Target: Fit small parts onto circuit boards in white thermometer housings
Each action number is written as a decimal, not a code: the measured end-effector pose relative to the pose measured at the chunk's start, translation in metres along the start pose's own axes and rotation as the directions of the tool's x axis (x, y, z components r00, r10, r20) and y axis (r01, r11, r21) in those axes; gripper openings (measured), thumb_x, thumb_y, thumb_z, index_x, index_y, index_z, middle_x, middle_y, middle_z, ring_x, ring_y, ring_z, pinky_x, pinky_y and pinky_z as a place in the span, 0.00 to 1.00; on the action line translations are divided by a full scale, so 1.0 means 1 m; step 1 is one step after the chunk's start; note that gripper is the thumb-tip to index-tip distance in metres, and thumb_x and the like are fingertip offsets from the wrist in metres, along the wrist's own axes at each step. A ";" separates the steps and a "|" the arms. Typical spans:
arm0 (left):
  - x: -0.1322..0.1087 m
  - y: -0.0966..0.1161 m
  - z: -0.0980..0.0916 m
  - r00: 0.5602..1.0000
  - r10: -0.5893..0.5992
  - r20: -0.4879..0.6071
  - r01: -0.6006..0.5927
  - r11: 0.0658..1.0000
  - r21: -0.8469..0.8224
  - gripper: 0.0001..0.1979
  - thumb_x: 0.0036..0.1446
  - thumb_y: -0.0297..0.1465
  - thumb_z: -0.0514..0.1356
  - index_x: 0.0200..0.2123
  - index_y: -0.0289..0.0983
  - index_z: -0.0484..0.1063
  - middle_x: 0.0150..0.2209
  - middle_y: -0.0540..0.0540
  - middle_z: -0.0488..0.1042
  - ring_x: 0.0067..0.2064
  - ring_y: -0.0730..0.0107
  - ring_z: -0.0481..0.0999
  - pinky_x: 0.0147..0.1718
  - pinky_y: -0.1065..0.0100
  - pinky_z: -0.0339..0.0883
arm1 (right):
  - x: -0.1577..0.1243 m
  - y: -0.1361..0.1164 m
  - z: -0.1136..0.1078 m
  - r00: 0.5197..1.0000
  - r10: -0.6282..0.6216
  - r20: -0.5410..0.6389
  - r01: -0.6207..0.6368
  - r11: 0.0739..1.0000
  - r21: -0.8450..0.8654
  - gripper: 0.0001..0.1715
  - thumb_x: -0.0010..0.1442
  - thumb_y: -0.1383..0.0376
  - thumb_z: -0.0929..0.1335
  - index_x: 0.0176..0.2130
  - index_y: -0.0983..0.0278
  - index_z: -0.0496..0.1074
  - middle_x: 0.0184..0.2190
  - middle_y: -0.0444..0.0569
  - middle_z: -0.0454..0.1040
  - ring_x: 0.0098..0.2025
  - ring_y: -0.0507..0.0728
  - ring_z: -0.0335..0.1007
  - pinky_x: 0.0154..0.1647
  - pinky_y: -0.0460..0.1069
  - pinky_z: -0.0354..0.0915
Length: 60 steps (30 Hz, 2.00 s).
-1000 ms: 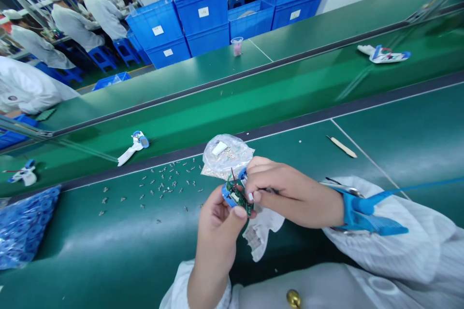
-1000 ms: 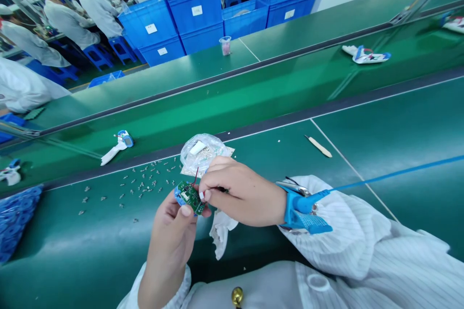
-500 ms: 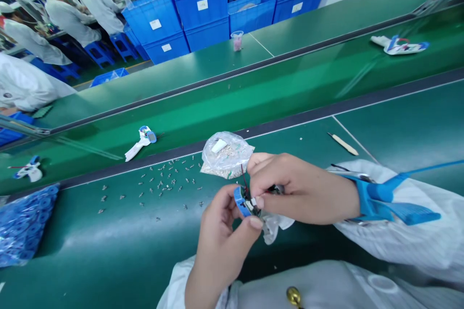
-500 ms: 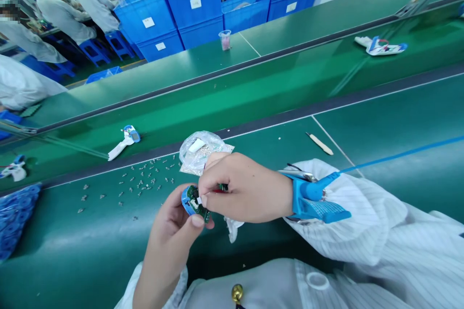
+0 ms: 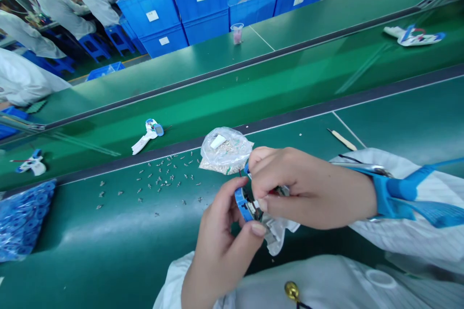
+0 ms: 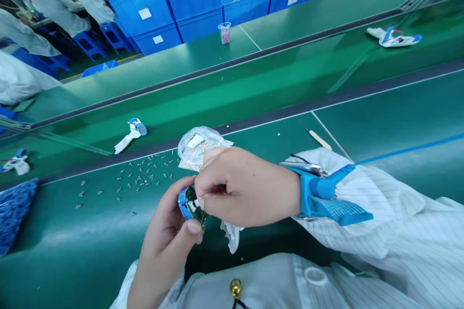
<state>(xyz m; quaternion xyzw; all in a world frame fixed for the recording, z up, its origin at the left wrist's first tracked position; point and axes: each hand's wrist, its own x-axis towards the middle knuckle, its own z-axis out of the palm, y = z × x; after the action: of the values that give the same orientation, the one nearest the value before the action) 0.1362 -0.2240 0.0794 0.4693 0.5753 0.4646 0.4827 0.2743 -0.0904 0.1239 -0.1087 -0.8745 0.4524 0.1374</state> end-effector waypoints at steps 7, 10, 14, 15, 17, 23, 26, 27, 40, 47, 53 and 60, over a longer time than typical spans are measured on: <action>0.001 -0.002 0.000 1.000 0.027 0.009 -0.028 0.997 0.074 0.20 0.62 0.40 0.56 0.56 0.49 0.60 0.26 0.53 0.69 0.27 0.69 0.68 0.28 0.70 0.61 | 0.002 -0.003 0.000 1.000 -0.001 0.026 0.001 1.000 -0.009 0.18 0.55 0.71 0.59 0.16 0.64 0.54 0.14 0.41 0.57 0.23 0.50 0.49 0.32 0.47 0.53; 0.000 0.001 -0.001 0.999 0.039 0.035 -0.044 0.987 0.154 0.22 0.63 0.38 0.55 0.59 0.49 0.56 0.26 0.53 0.70 0.26 0.69 0.68 0.27 0.71 0.61 | 0.001 -0.003 0.000 0.999 -0.005 0.034 0.005 1.000 -0.019 0.18 0.54 0.72 0.60 0.16 0.65 0.53 0.14 0.41 0.56 0.24 0.49 0.49 0.33 0.47 0.53; -0.001 0.007 -0.001 0.994 0.056 0.091 -0.081 0.948 0.308 0.24 0.63 0.35 0.53 0.61 0.43 0.52 0.28 0.49 0.74 0.26 0.64 0.72 0.25 0.68 0.62 | 0.001 -0.003 0.001 0.999 -0.004 0.053 0.007 0.999 -0.047 0.18 0.53 0.73 0.59 0.16 0.65 0.52 0.14 0.41 0.54 0.24 0.50 0.48 0.34 0.48 0.53; -0.002 0.008 0.001 0.995 0.043 0.087 -0.071 0.932 0.355 0.25 0.62 0.34 0.53 0.61 0.40 0.52 0.31 0.45 0.76 0.28 0.62 0.74 0.26 0.67 0.63 | 0.001 -0.003 0.002 0.998 0.001 0.058 0.002 0.998 -0.057 0.18 0.54 0.72 0.59 0.16 0.65 0.52 0.14 0.42 0.54 0.24 0.50 0.48 0.35 0.48 0.53; -0.004 0.010 0.007 1.000 0.003 0.022 -0.013 0.894 0.449 0.27 0.58 0.32 0.55 0.60 0.38 0.53 0.39 0.38 0.77 0.32 0.55 0.76 0.28 0.64 0.64 | 0.000 -0.006 0.003 0.997 0.021 0.069 -0.015 0.996 -0.088 0.17 0.54 0.73 0.59 0.16 0.65 0.52 0.15 0.42 0.54 0.25 0.51 0.49 0.35 0.49 0.52; -0.013 0.012 0.024 0.969 0.105 -0.226 0.090 0.697 0.712 0.26 0.54 0.31 0.56 0.56 0.39 0.57 0.35 0.38 0.77 0.29 0.50 0.75 0.25 0.61 0.61 | -0.003 -0.015 0.006 0.996 0.064 0.056 -0.054 0.985 -0.167 0.16 0.52 0.73 0.59 0.17 0.65 0.51 0.17 0.43 0.54 0.25 0.51 0.48 0.35 0.51 0.52; -0.009 0.013 0.023 0.978 0.164 -0.125 -0.010 0.641 0.767 0.24 0.55 0.32 0.55 0.56 0.35 0.58 0.32 0.38 0.78 0.26 0.49 0.76 0.23 0.61 0.63 | -0.004 -0.014 0.007 0.995 0.070 0.076 -0.056 0.983 -0.175 0.16 0.53 0.73 0.59 0.17 0.65 0.51 0.16 0.43 0.55 0.25 0.51 0.48 0.34 0.51 0.52; -0.008 0.014 0.023 0.979 0.181 -0.094 -0.039 0.619 0.785 0.23 0.55 0.31 0.54 0.55 0.34 0.59 0.30 0.38 0.77 0.25 0.48 0.76 0.22 0.61 0.63 | -0.005 -0.014 0.006 0.994 0.075 0.084 -0.059 0.982 -0.177 0.16 0.53 0.73 0.59 0.17 0.65 0.51 0.16 0.43 0.56 0.25 0.51 0.49 0.34 0.51 0.52; -0.002 0.007 0.028 0.964 0.186 -0.190 0.058 0.550 0.833 0.22 0.59 0.31 0.50 0.56 0.34 0.53 0.24 0.44 0.75 0.21 0.53 0.75 0.18 0.66 0.55 | -0.005 -0.003 0.011 0.944 0.319 -0.082 -0.311 0.945 0.099 0.13 0.49 0.76 0.65 0.18 0.64 0.70 0.17 0.40 0.66 0.28 0.49 0.62 0.30 0.45 0.55; 0.003 0.001 0.032 0.921 0.318 -0.224 0.125 0.304 0.945 0.21 0.61 0.30 0.48 0.56 0.29 0.50 0.25 0.42 0.75 0.20 0.55 0.75 0.18 0.66 0.54 | -0.008 -0.010 0.034 0.907 0.309 -0.286 -0.308 0.950 0.051 0.17 0.53 0.77 0.62 0.18 0.64 0.69 0.17 0.41 0.67 0.27 0.50 0.61 0.35 0.48 0.55; 0.002 -0.002 0.033 0.898 0.361 -0.252 0.182 0.218 0.959 0.26 0.58 0.27 0.54 0.57 0.30 0.47 0.30 0.40 0.77 0.21 0.58 0.75 0.19 0.67 0.51 | -0.012 -0.017 0.044 0.892 0.247 -0.379 -0.299 0.951 -0.083 0.17 0.55 0.76 0.61 0.18 0.66 0.63 0.16 0.43 0.61 0.28 0.51 0.57 0.36 0.49 0.53; 0.000 -0.005 0.032 0.895 0.368 -0.252 0.166 0.249 0.954 0.25 0.58 0.26 0.52 0.57 0.28 0.47 0.25 0.44 0.74 0.19 0.58 0.72 0.19 0.66 0.51 | -0.007 -0.020 0.042 0.907 0.250 -0.337 -0.290 0.954 -0.071 0.17 0.56 0.76 0.60 0.19 0.66 0.65 0.17 0.43 0.63 0.27 0.51 0.58 0.36 0.48 0.55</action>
<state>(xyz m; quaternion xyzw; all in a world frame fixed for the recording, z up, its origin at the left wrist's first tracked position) 0.1673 -0.2218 0.0715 0.5867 0.7945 0.1370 -0.0764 0.2655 -0.1355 0.1162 -0.3098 -0.8418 0.3897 0.2085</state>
